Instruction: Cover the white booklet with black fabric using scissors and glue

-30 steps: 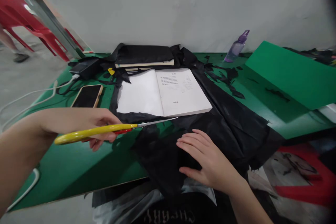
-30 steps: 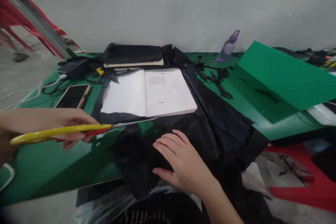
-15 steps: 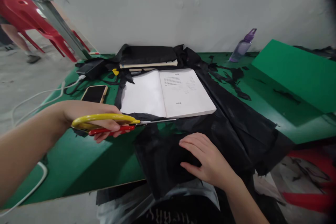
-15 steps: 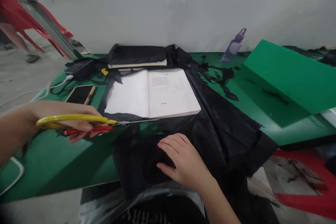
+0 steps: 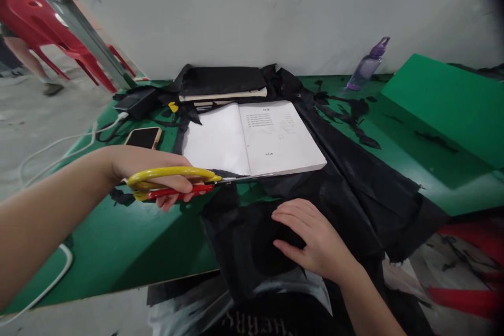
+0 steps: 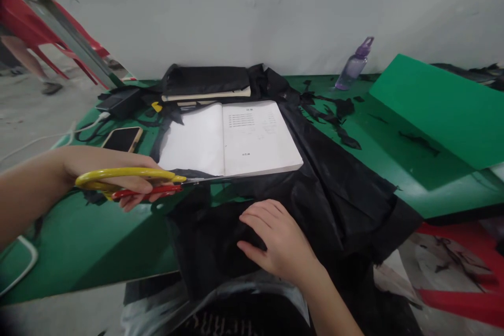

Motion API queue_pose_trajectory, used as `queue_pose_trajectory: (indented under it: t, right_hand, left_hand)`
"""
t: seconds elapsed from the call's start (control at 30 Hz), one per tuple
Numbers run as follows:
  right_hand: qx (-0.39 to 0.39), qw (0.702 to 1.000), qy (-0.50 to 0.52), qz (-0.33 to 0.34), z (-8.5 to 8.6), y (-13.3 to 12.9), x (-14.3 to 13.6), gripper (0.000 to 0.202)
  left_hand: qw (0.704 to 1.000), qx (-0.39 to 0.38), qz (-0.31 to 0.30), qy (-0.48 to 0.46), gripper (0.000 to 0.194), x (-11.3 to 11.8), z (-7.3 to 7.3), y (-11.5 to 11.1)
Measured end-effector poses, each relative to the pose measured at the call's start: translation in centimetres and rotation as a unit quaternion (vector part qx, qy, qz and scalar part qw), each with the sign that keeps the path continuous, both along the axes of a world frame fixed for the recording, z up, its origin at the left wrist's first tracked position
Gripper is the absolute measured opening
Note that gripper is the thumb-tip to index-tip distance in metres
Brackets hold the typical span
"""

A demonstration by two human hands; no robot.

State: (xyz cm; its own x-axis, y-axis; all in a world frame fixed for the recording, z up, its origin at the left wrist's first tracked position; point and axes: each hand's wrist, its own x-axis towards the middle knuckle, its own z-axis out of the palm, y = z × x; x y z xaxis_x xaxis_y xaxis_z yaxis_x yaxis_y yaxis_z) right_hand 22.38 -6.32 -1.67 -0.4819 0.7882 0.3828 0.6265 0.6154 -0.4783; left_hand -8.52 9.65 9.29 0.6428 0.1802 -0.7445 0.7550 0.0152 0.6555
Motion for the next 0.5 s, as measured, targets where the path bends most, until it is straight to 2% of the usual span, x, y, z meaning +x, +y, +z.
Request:
queue_pose_trajectory:
  t: [0.33, 0.4, 0.5]
  right_hand:
    - [-0.004, 1.0, -0.004, -0.001, -0.1, -0.2, 0.0, 0.036]
    - [-0.011, 1.0, 0.023, -0.004, 0.0, -0.3, 0.1, 0.036]
    - [-0.03, 0.994, 0.106, -0.026, 0.2, -0.5, 0.0, 0.032]
  left_hand:
    - [0.992, 0.113, -0.033, 0.037, 0.027, 1.8, 1.1, -1.1]
    - [0.991, 0.124, -0.031, 0.038, 0.03, 2.2, 1.0, -1.3]
    - [0.991, 0.134, -0.027, 0.018, 0.031, 2.3, 0.2, -1.6]
